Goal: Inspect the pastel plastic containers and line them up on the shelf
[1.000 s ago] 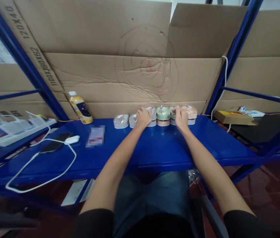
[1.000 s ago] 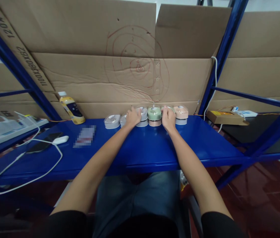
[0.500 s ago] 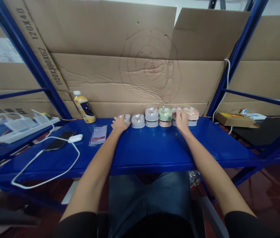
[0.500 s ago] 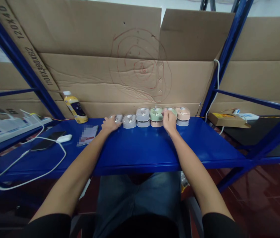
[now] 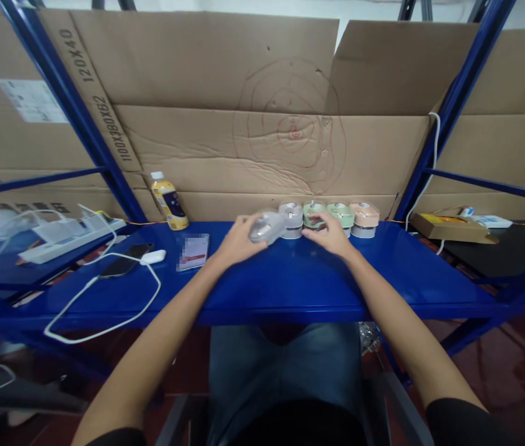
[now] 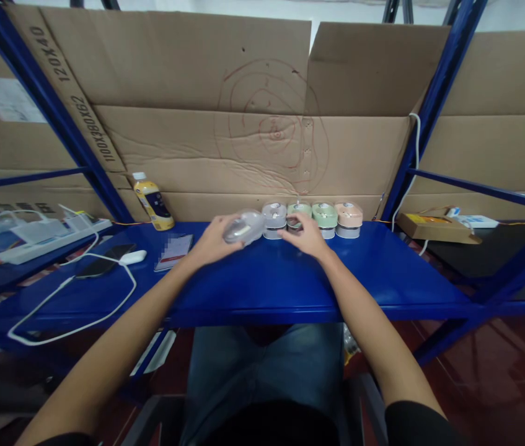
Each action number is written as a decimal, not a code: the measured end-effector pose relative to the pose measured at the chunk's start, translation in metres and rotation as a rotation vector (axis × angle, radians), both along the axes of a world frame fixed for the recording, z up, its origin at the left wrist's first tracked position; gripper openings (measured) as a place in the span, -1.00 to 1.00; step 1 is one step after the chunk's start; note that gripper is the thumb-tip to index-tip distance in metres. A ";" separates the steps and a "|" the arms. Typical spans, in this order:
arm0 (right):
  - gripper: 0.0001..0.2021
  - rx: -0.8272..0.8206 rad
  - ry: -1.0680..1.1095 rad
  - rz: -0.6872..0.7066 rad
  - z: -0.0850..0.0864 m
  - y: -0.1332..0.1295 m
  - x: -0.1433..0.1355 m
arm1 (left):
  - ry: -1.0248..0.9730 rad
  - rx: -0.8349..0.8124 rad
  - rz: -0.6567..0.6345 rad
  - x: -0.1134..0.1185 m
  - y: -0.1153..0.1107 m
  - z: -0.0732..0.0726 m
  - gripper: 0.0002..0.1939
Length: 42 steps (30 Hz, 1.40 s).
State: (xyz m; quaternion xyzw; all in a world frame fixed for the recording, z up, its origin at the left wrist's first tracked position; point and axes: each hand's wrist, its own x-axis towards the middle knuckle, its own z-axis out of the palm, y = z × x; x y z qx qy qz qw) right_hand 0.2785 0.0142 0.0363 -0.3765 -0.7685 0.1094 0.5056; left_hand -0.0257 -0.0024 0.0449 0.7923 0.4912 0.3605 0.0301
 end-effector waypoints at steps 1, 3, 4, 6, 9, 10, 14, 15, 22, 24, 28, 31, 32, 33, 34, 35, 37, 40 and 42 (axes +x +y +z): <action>-0.28 -0.011 -0.073 0.074 -0.003 -0.002 -0.004 | 0.037 -0.016 -0.155 0.007 -0.004 -0.003 -0.23; -0.02 -0.043 -0.218 0.180 -0.009 -0.006 -0.011 | 0.083 -0.060 -0.406 0.022 -0.009 -0.013 -0.27; 0.05 -0.063 -0.282 0.212 -0.012 -0.007 -0.014 | 0.089 -0.085 -0.487 0.029 -0.009 -0.018 -0.29; 0.09 -0.106 -0.377 0.248 -0.018 -0.007 -0.019 | 0.062 -0.138 -0.567 0.038 -0.007 -0.028 -0.25; 0.04 -0.138 -0.433 0.260 -0.022 -0.009 -0.025 | -0.028 -0.206 -0.550 0.041 -0.003 -0.040 -0.10; 0.01 -0.136 -0.439 0.249 -0.023 -0.010 -0.028 | -0.063 -0.224 -0.538 0.040 -0.001 -0.043 -0.04; -0.06 -0.130 -0.440 0.179 -0.021 -0.014 -0.033 | -0.147 -0.263 -0.495 0.032 0.002 -0.051 0.07; -0.09 -0.132 -0.418 0.168 -0.020 -0.014 -0.032 | -0.144 -0.260 -0.474 0.030 0.003 -0.051 0.09; -0.31 -0.196 -0.117 -0.071 -0.004 -0.002 -0.002 | 0.056 -0.129 -0.447 0.023 -0.003 -0.051 -0.30; -0.30 -0.222 -0.053 -0.130 -0.003 0.002 0.005 | 0.117 -0.119 -0.430 0.024 -0.005 -0.051 -0.50; -0.29 -0.230 -0.032 -0.186 -0.004 0.005 0.008 | 0.086 -0.101 -0.366 0.024 -0.004 -0.051 -0.52; -0.29 -0.209 -0.044 -0.214 -0.006 0.008 0.009 | -0.087 -0.034 -0.259 0.020 0.004 -0.049 -0.50; -0.29 -0.201 -0.041 -0.221 -0.007 0.009 0.009 | -0.159 -0.003 -0.201 0.018 0.006 -0.048 -0.51; -0.29 -0.192 -0.034 -0.228 -0.007 0.010 0.010 | -0.226 0.027 -0.139 0.016 0.009 -0.047 -0.51; -0.30 -0.183 -0.023 -0.234 -0.007 0.011 0.011 | -0.278 0.051 -0.084 0.014 0.011 -0.046 -0.51; -0.31 -0.174 -0.008 -0.240 -0.007 0.012 0.012 | -0.309 0.067 -0.047 0.012 0.012 -0.046 -0.52; -0.33 -0.162 0.021 -0.244 -0.006 0.013 0.014 | -0.305 0.075 -0.042 0.011 0.011 -0.045 -0.52; -0.36 -0.148 0.037 -0.233 -0.005 0.013 0.014 | -0.177 0.044 -0.154 0.013 0.003 -0.046 -0.53; -0.36 -0.135 0.011 -0.187 -0.005 0.011 0.013 | -0.069 0.011 -0.241 0.018 -0.004 -0.047 -0.55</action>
